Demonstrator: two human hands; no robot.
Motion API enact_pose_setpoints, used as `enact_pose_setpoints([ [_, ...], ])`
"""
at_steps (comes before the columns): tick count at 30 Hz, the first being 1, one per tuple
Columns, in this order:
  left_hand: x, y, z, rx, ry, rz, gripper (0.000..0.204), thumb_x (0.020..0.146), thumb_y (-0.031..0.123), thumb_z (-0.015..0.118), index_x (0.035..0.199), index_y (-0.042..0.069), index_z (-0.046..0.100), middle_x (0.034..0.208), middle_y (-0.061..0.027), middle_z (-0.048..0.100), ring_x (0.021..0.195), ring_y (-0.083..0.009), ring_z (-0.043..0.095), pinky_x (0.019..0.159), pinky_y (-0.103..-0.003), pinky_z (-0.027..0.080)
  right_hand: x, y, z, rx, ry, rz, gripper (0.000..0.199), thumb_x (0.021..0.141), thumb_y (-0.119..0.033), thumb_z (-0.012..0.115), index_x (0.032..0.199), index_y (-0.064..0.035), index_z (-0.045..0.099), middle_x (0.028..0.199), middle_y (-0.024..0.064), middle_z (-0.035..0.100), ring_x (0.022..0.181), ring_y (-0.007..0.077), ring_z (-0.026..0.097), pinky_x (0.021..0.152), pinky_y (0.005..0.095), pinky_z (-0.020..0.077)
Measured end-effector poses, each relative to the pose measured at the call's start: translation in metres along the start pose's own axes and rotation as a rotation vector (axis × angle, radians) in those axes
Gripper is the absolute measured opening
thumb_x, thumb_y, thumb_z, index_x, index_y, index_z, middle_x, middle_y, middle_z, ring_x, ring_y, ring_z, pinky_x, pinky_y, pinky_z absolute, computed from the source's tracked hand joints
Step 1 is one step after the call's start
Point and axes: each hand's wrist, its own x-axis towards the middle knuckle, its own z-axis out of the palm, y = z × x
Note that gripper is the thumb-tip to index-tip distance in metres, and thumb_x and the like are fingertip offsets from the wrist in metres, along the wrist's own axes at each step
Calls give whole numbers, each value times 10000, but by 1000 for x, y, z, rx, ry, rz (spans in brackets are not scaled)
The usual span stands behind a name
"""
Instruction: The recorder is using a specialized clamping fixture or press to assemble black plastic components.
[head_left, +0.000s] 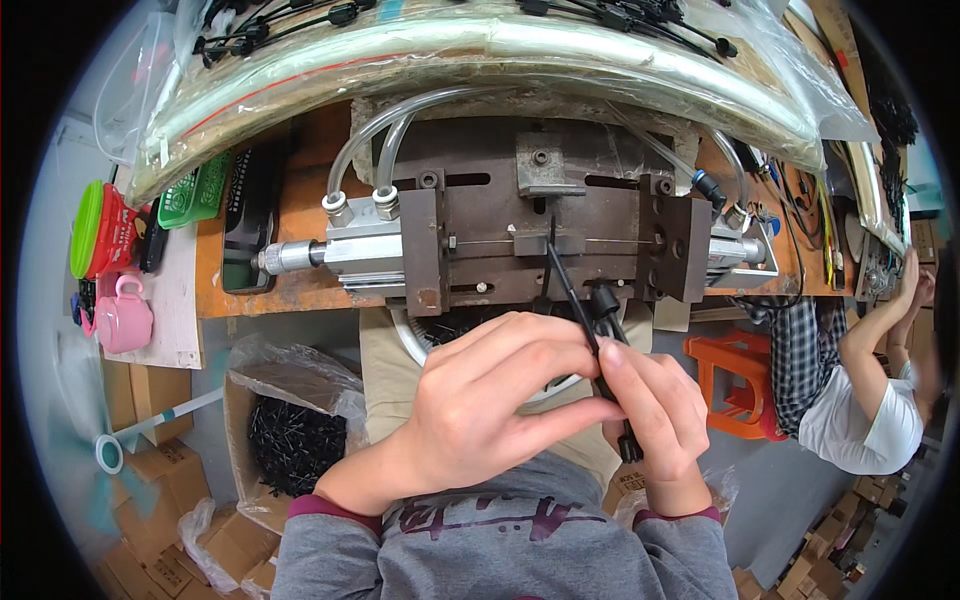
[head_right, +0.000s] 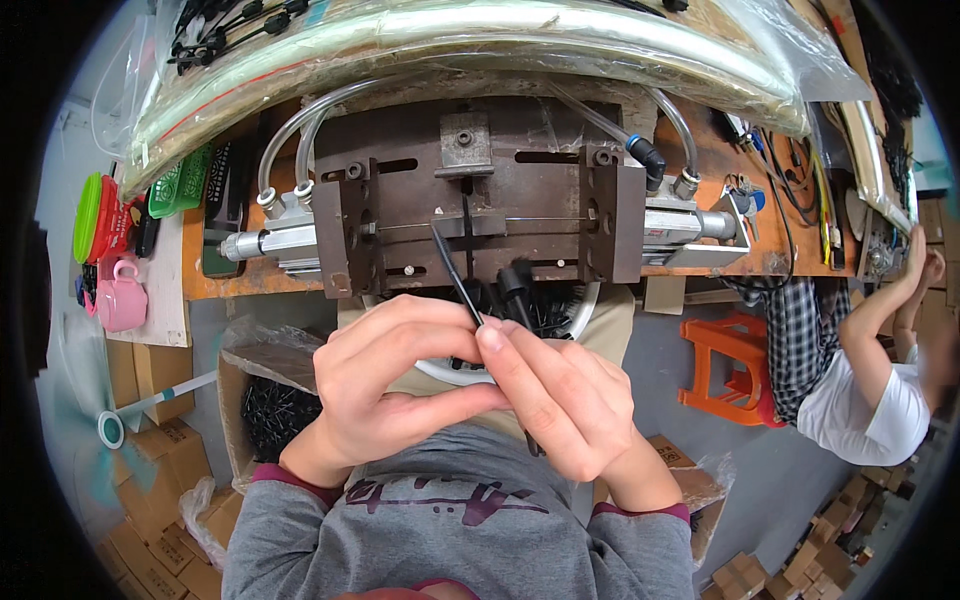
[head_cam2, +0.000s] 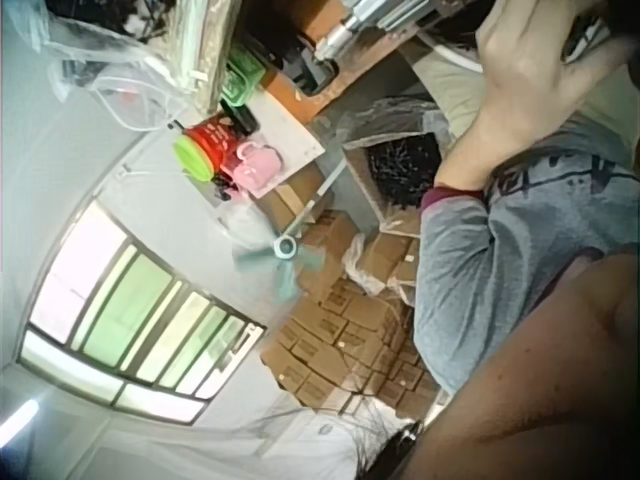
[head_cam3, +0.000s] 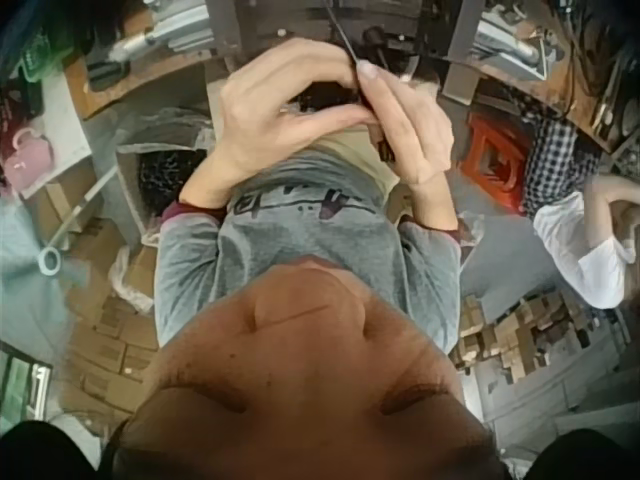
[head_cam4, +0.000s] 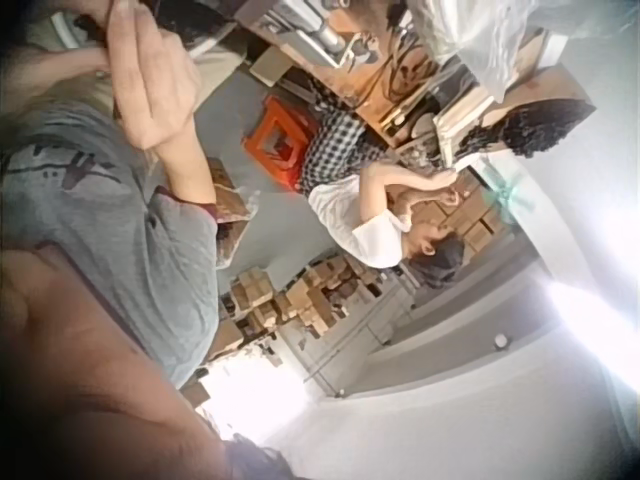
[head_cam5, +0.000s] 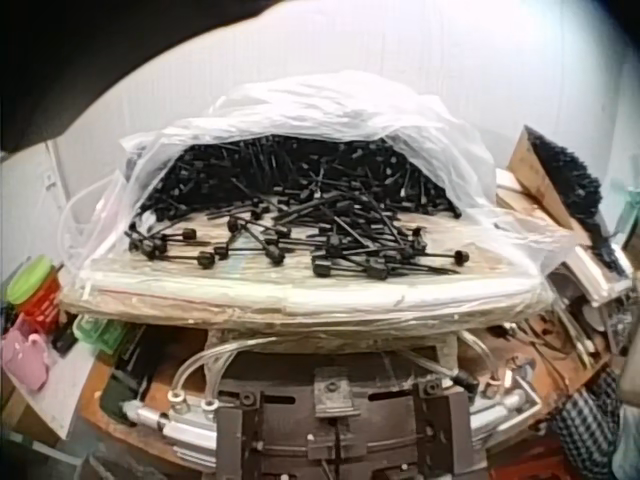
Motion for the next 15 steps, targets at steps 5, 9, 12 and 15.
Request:
enact_pose_setpoints([
  [5, -10, -1, -2, -5, 46, -21, 356, 670, -3, 845, 1000, -12, 712, 950, -130, 701, 802, -231, 699, 679, -296, 566, -3, 5, 2, 67, 56, 39, 474, 714, 61, 779, 1171, 41, 655, 1017, 171, 707, 704, 209, 664, 577, 290, 541],
  [9, -15, -3, -6, 215, -70, -51, 406, 685, -48, 803, 1077, -24, 701, 1058, -152, 676, 867, -240, 690, 687, -301, 572, 1, 8, 0, 159, 185, 211, 400, 706, 96, 816, 1061, 1, 658, 923, 130, 733, 741, 210, 697, 601, 294, 532],
  [12, -16, -11, -1, 401, -124, -23, 370, 716, -35, 759, 1080, -28, 692, 1213, -192, 638, 958, -266, 680, 808, -359, 580, -8, 5, 0, 392, 319, 445, 404, 758, 138, 752, 1087, -5, 567, 898, 142, 718, 806, 212, 713, 710, 294, 549],
  [15, -16, -19, 5, 542, -156, 34, 303, 754, 16, 726, 1052, -22, 689, 1324, -195, 601, 958, -263, 689, 927, -404, 552, -4, 3, -7, 463, 307, 538, 413, 791, 106, 736, 1119, -11, 514, 877, 143, 706, 825, 193, 706, 732, 271, 547],
])
